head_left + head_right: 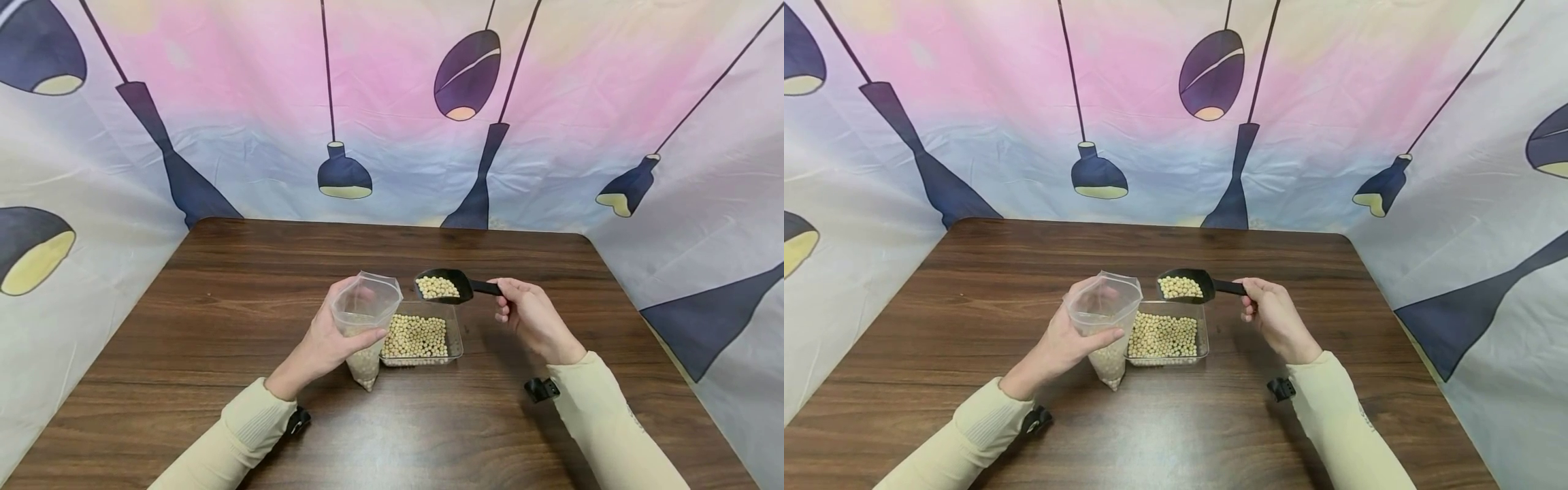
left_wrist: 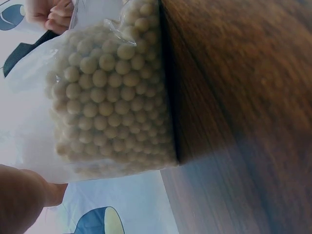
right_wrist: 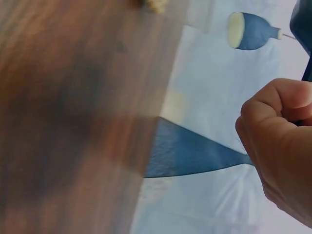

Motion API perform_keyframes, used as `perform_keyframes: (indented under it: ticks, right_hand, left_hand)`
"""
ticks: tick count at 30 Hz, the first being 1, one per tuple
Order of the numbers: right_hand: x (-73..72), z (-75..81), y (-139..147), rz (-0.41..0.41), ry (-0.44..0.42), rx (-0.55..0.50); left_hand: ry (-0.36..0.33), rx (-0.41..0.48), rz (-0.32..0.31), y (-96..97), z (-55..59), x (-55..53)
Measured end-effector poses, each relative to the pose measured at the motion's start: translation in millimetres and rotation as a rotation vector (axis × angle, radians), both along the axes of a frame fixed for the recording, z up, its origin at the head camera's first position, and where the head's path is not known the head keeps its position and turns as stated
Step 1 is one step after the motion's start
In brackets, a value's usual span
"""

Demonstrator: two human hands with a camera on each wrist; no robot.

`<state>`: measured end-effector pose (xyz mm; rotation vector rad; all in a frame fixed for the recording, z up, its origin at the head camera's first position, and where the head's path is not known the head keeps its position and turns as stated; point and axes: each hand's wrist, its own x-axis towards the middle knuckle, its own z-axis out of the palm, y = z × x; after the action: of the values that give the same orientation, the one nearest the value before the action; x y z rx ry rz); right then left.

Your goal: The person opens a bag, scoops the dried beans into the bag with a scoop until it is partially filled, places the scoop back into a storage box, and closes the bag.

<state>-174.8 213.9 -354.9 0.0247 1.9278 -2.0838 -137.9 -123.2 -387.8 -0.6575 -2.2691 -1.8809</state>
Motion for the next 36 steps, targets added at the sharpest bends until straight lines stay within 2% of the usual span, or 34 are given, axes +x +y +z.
perform_keyframes:
  ticks: [5,12,21,29,36]
  right_hand:
    - [2.9,17.3,-7.1,-0.026,0.058,-0.05]
    - [7.8,36.3,-27.1,-0.052,0.203,-0.125]
    - [15.6,53.6,-49.4,-0.089,0.353,-0.038]
    - [19.1,61.6,-56.1,-0.109,0.439,0.01]
    - [22.9,66.5,-58.0,-0.142,0.539,0.134]
  left_hand:
    - [-0.003,0.0,-0.004,0.1,-0.2,0.1]
    - [-0.011,-0.015,-0.007,0.0,-0.3,0.6]
    - [-0.014,-0.01,-0.014,0.0,-0.2,-0.1]
    - [-0.012,-0.019,-0.005,0.1,-0.2,-0.3]
    - [-0.011,-0.02,-0.004,0.1,0.0,-0.3]
